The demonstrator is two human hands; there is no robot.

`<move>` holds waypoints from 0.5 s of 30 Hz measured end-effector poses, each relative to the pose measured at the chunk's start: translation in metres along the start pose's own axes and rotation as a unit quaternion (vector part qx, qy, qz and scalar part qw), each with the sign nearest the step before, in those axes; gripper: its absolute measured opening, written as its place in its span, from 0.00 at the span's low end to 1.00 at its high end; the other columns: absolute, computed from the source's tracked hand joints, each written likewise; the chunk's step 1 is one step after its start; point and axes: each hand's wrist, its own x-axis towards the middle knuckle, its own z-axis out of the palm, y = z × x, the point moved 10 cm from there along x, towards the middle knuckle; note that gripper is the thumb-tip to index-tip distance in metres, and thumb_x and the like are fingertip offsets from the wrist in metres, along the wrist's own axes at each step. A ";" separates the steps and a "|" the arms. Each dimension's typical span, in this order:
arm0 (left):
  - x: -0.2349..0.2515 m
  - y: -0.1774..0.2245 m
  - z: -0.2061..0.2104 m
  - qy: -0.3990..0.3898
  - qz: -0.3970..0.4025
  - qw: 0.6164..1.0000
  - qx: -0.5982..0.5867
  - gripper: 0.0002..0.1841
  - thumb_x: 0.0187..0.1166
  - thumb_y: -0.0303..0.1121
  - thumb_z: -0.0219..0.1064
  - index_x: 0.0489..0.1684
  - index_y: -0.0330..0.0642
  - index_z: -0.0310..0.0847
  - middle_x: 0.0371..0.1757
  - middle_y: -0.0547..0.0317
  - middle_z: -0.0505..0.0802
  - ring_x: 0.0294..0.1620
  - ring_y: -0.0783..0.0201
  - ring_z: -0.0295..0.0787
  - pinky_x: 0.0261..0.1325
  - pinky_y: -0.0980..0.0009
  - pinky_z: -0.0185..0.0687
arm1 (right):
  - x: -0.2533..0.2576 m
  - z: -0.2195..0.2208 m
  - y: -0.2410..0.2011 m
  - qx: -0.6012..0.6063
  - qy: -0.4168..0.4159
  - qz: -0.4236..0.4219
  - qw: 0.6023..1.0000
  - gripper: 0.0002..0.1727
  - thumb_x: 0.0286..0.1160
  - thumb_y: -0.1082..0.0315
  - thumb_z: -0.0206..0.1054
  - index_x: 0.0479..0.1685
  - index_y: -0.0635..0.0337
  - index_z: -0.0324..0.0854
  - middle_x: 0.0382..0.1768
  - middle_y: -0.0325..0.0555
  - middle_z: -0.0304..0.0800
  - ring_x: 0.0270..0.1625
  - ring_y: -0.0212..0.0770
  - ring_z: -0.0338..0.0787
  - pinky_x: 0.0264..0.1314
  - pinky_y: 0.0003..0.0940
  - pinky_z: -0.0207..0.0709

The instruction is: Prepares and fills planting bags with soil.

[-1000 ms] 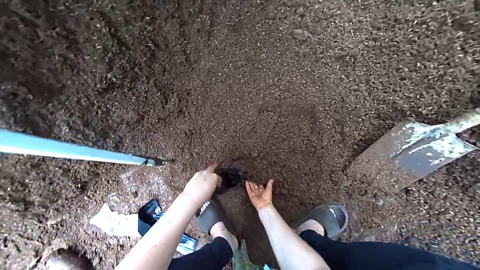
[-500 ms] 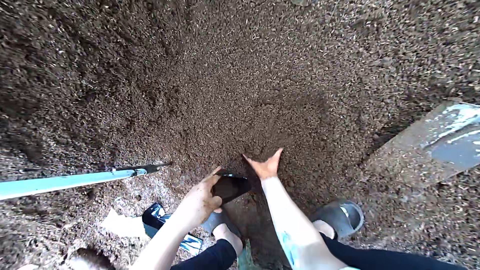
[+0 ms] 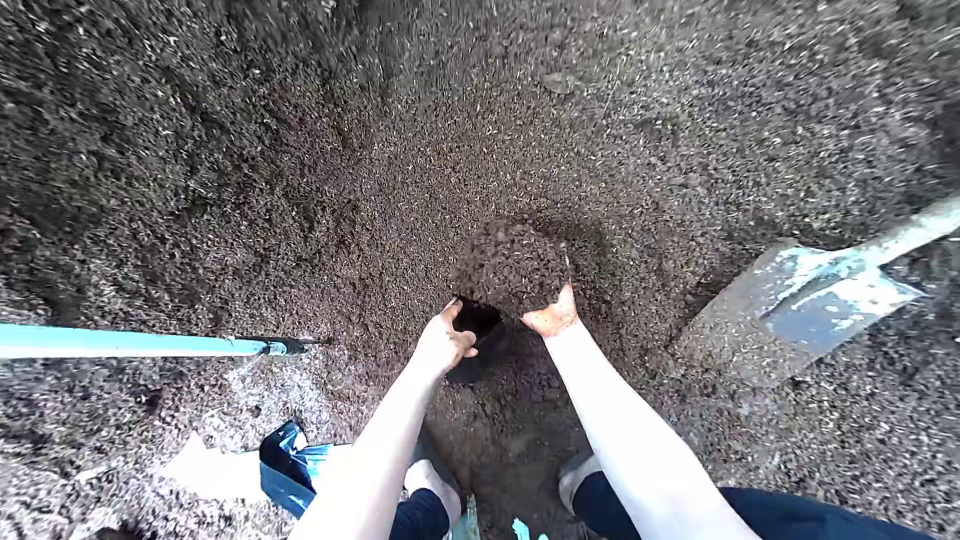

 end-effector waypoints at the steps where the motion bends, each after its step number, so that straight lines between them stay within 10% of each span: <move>1: 0.002 0.001 0.001 -0.001 0.006 1.000 0.001 0.38 0.79 0.19 0.64 0.93 0.41 0.55 0.92 0.44 0.64 0.60 0.59 0.93 0.57 0.66 0.92 | -0.008 0.011 0.003 -0.012 -0.012 0.017 1.000 0.43 0.76 0.19 0.33 0.66 0.39 0.78 0.55 0.43 0.91 0.59 0.47 0.91 0.57 0.55 0.86; 7: -0.002 -0.002 0.006 -0.002 0.054 0.998 0.028 0.40 0.72 0.16 0.67 0.89 0.38 0.58 0.74 0.36 0.81 0.59 0.52 0.92 0.59 0.58 0.92 | -0.038 0.020 0.032 -0.240 -0.046 0.057 0.968 0.34 0.91 0.37 0.32 0.69 0.47 0.77 0.54 0.45 0.91 0.55 0.42 0.91 0.56 0.44 0.87; 12: -0.025 -0.023 0.002 0.040 0.032 0.996 0.066 0.33 0.73 0.22 0.72 0.80 0.28 0.63 0.67 0.34 0.85 0.57 0.51 0.92 0.64 0.56 0.87 | -0.063 0.050 0.032 -0.580 -0.022 0.005 0.815 0.23 0.92 0.50 0.49 0.76 0.42 0.77 0.81 0.42 0.73 0.82 0.45 0.72 0.76 0.57 0.70; 15: -0.028 -0.032 -0.004 0.048 0.055 0.997 0.037 0.41 0.76 0.22 0.70 0.92 0.40 0.54 0.83 0.39 0.75 0.60 0.52 0.93 0.61 0.58 0.92 | -0.067 0.064 0.029 -0.673 -0.031 -0.032 0.738 0.20 0.90 0.52 0.57 0.72 0.46 0.82 0.83 0.45 0.71 0.81 0.51 0.75 0.71 0.58 0.77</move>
